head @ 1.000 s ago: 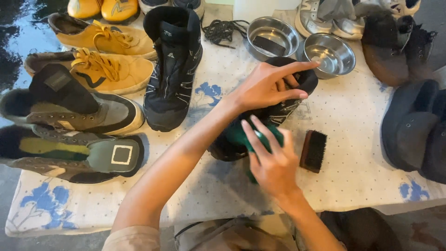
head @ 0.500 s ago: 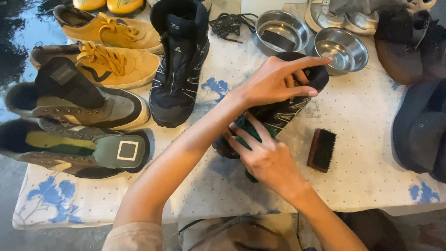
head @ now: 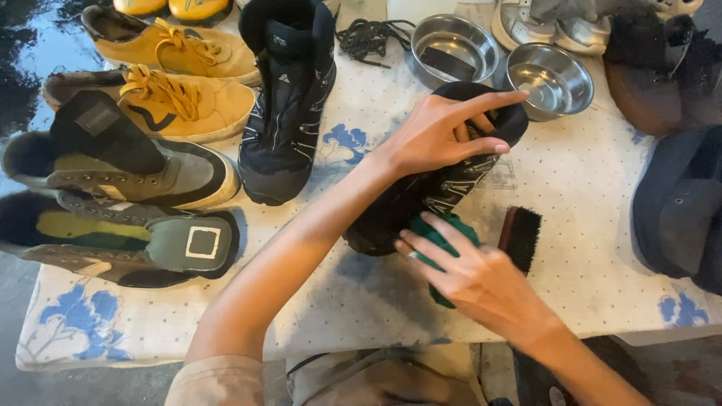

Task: The person scrubs a black hiking boot with a red sponge, then wipes it with a green cloth. The boot is held steady on a table while the person works on the upper and side panels.

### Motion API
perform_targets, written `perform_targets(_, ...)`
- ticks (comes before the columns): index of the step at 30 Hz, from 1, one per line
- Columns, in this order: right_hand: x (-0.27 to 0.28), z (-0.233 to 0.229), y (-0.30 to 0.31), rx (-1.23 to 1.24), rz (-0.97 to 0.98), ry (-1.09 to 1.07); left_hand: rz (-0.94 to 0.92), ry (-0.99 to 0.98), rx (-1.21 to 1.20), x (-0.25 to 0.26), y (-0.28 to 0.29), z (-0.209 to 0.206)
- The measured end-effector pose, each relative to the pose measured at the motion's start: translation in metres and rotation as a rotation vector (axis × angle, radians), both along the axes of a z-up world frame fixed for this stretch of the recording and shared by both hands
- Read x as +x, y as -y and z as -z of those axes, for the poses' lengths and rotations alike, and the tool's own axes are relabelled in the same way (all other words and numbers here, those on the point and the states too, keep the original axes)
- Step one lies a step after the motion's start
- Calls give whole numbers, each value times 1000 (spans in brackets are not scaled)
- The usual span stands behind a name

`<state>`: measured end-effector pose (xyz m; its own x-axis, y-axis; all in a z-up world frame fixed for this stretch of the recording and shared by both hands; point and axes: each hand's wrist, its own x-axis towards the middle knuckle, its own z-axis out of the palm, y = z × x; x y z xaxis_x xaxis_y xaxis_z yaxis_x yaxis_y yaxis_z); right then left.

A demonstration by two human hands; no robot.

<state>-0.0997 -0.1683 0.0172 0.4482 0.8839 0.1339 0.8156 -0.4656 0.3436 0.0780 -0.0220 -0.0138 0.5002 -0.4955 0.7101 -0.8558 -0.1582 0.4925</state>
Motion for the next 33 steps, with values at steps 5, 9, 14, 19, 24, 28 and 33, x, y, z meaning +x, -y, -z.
perform_targets(5, 6, 1, -2, 376, 10, 7, -20, 8, 2, -3, 6, -2)
perform_targets(9, 12, 14, -31, 442, 16, 190, -1, -19, 9, -1, 7, -1)
perform_targets(14, 8, 27, -45, 320, 116, 141, 39, 7, -9, 5, 1, 2)
perform_targets(19, 2, 31, -38, 305, 121, 44, 48, -21, 14, 4, 1, 4)
perform_targets(24, -7, 17, -16, 117, 126, 64, 37, 96, 15, 10, 1, 8)
perform_targets(28, -9, 3, -6, 148, 98, 72, 21, 85, 16, 4, 3, 7)
perform_targets(33, -3, -2, -36, 324, 194, 281, 15, -30, 7, -5, 0, -5)
